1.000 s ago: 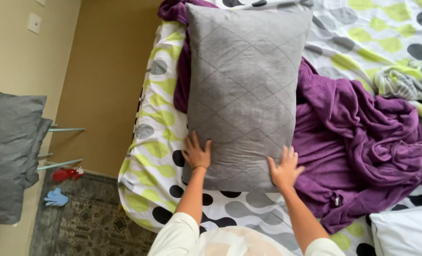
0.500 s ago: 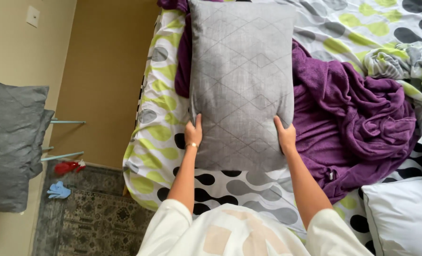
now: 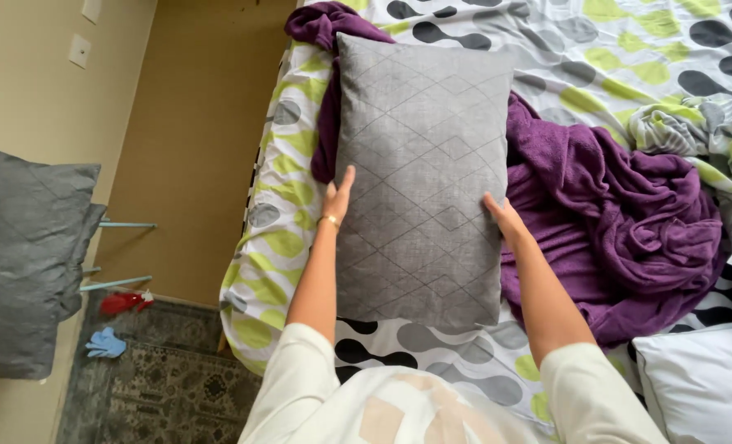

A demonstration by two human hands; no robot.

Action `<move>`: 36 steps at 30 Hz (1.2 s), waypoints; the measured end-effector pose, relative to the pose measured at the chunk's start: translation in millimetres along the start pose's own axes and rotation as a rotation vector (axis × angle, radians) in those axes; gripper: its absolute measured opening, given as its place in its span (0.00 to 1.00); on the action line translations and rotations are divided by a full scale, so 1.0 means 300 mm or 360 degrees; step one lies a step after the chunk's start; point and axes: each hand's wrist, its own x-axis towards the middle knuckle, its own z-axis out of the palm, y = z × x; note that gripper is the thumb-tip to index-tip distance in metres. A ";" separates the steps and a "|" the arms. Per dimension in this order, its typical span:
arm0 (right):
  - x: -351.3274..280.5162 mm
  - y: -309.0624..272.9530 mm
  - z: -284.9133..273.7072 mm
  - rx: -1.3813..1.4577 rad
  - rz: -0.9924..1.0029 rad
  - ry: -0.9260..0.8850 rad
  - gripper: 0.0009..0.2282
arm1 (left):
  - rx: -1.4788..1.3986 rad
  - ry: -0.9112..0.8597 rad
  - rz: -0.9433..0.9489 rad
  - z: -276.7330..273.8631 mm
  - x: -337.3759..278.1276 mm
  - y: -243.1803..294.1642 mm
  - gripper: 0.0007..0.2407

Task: The person inserts a white pillow into a gray pillowcase on a bed. They align the corners, pull the case over the pillow, and smooth the fabric to fit it properly.

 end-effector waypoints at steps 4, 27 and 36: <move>-0.135 -0.143 0.072 0.0280 0.0035 0.0032 0.35 | 0.0001 0.0002 0.0036 0.054 -0.107 0.084 0.42; -0.630 0.012 0.121 0.0501 -0.0289 0.0328 0.26 | -0.0210 0.0108 0.0179 -0.148 -0.453 -0.091 0.36; -1.058 -0.038 0.094 0.0676 -0.0440 0.0374 0.17 | -0.0260 0.0068 0.0272 -0.222 -0.845 0.035 0.31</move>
